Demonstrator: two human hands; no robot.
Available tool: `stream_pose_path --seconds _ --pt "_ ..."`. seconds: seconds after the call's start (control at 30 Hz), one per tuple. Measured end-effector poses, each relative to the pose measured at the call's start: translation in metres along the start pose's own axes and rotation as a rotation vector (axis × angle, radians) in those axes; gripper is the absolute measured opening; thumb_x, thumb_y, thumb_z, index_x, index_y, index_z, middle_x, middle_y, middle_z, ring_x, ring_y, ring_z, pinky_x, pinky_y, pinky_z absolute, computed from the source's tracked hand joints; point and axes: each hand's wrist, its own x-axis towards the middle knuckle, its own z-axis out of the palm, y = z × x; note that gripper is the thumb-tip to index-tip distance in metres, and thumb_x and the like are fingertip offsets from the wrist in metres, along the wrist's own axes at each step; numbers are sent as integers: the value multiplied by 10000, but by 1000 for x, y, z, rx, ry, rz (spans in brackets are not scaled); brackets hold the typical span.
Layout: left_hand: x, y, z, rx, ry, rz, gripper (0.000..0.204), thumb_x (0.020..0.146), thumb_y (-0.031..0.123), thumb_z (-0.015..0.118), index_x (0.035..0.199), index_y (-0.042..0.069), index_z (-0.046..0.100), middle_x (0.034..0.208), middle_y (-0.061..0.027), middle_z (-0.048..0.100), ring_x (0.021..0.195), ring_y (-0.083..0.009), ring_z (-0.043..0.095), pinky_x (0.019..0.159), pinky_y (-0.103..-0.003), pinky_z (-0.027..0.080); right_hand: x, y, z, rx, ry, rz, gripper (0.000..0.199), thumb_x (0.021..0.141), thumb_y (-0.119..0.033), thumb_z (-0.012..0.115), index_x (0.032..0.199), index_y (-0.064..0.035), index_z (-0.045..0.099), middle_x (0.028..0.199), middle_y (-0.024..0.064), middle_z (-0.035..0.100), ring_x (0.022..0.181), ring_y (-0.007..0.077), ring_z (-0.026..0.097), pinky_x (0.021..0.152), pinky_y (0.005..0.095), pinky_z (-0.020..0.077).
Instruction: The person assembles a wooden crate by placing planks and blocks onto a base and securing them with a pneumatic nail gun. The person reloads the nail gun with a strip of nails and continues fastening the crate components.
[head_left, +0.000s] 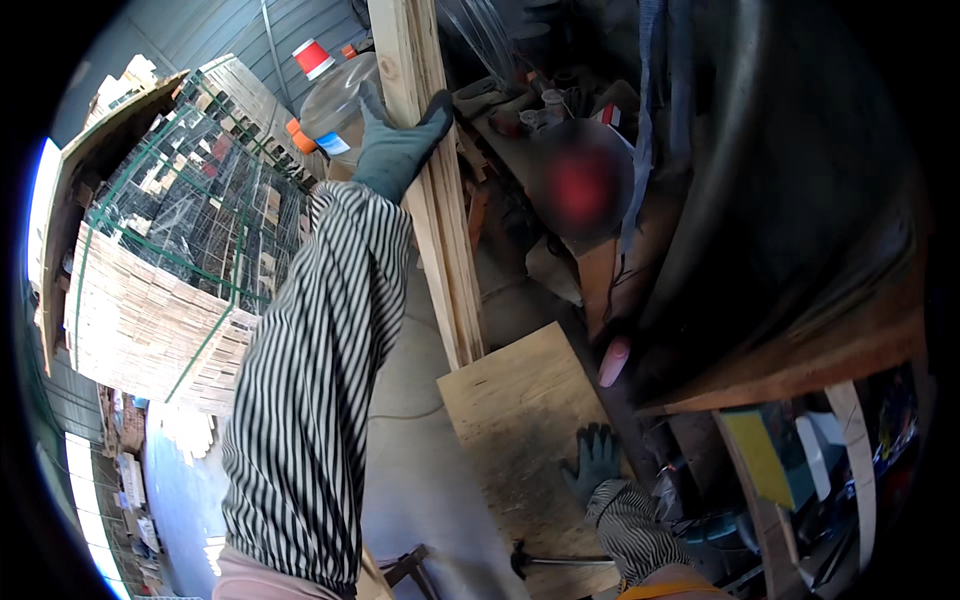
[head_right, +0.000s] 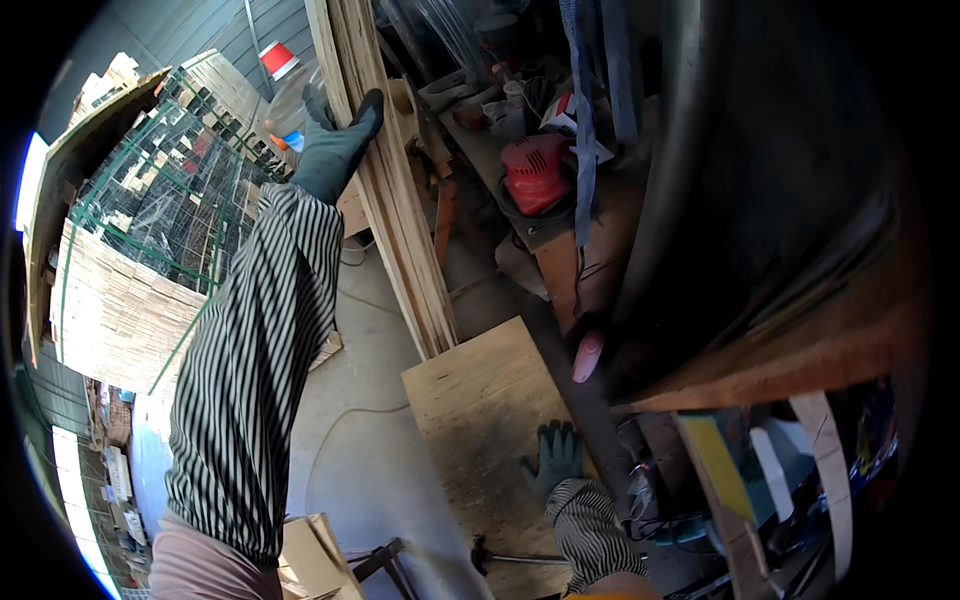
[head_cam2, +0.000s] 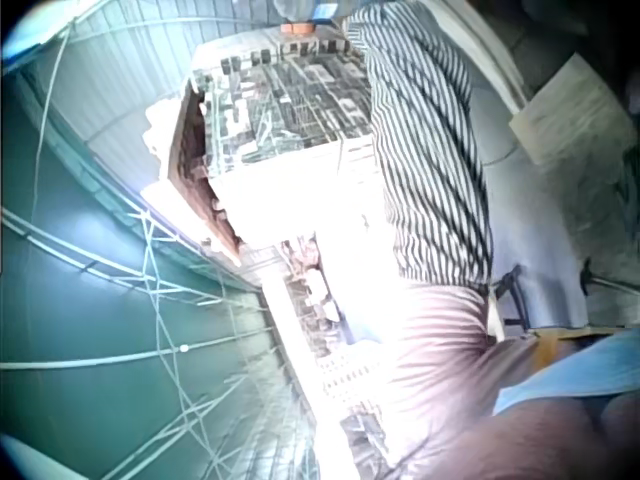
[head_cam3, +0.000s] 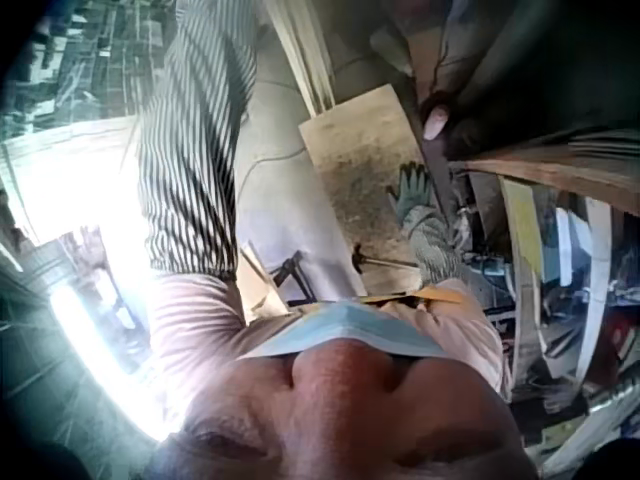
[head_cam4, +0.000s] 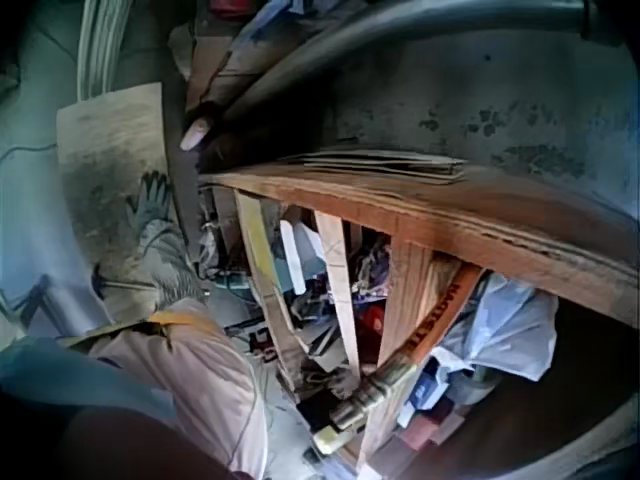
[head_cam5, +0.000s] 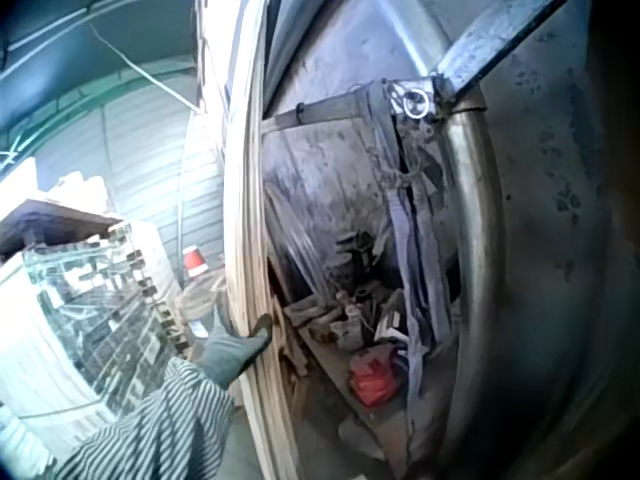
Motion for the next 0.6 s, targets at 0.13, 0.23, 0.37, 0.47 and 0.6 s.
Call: stream_pose_path --seconds 0.13,0.23,0.37,0.47,0.6 --pt "15 -10 7 795 -34 219 738 802 281 771 1356 32 353 1274 -209 514 1115 -272 574 931 -357 539 3 6 -7 11 -22 32 812 892 -526 490 1474 -19 239 1535 235 169 1416 436 133 1156 551 102" --pt "-9 7 25 970 -3 239 722 797 182 777 1363 35 353 1155 -165 607 969 -236 645 836 -317 570 4 10 -4 -5 -89 71 824 886 -529 498 1474 -14 237 1538 238 161 1417 437 130 1154 553 101" --pt "-53 28 6 838 -19 447 752 741 130 808 1345 13 376 1130 -146 600 974 -195 616 832 -302 532 1 3 -2 12 -40 21 835 878 -524 511 1472 -8 233 1538 244 155 1416 442 128 1151 556 96" --pt "-103 48 -6 816 8 514 770 714 63 802 1337 -18 355 1195 -146 516 1056 -206 569 872 -303 504 1 7 6 13 -8 20 830 873 -505 522 1468 -2 236 1535 248 158 1415 447 124 1150 560 93" --pt "-170 105 -46 1222 308 695 676 784 122 758 1312 -22 362 1024 -134 574 865 -189 623 698 -271 537 2 11 12 32 62 -13 807 863 -465 538 1443 30 273 1520 261 195 1415 445 134 1142 571 90"
